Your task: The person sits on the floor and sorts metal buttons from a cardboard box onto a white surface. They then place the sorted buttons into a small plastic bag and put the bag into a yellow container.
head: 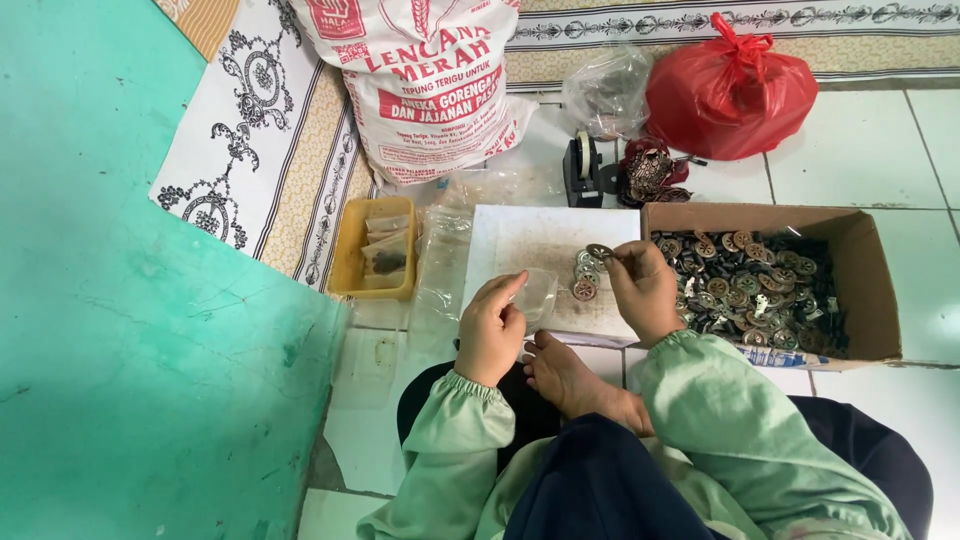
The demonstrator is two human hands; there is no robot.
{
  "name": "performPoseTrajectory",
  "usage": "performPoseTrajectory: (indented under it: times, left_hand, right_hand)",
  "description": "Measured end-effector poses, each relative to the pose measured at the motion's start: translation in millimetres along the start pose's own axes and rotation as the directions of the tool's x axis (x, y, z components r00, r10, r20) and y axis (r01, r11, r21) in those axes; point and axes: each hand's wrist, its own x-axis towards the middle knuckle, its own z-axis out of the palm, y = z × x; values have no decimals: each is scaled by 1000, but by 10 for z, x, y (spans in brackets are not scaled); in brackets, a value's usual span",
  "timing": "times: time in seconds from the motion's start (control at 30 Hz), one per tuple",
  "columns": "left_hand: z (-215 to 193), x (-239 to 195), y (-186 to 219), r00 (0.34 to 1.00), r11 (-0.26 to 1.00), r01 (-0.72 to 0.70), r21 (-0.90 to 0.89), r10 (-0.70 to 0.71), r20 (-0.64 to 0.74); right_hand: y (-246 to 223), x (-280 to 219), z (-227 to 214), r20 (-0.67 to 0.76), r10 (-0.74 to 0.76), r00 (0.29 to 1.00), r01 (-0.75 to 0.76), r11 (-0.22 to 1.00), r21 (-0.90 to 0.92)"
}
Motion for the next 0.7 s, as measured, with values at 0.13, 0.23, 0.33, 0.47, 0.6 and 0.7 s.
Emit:
performPoseTrajectory:
  times: [0.13,0.23,0.33,0.47,0.6,0.7]
  left_hand:
    - [51,39,24,1000,1000,3,25,-3,19]
    - [72,55,37,1000,1000,23,21,-23,17]
    - [-6,73,169,1000,1000,-17,-14,17,-6]
    - [-288,46,720,975,980,-197,-30,193,-112]
    - [-181,265,456,963,967,-256,-1,255,-84]
    - [-196,162,604,950,959,-282,-15,277,-148]
  right_hand:
    - [-1048,59,95,136,-265,954,267,964,5]
    - [-1245,77,205,268,-372,889,424,889,-171]
    - [-1031,85,139,170,-368,914,388,915,-112]
    - [-369,14,-6,26,-80,996,82,993,-81]
    - [284,-51,-20,105,311,945,-262,908,-327]
    - [687,-110,26,197,379,904,-207,792,-574]
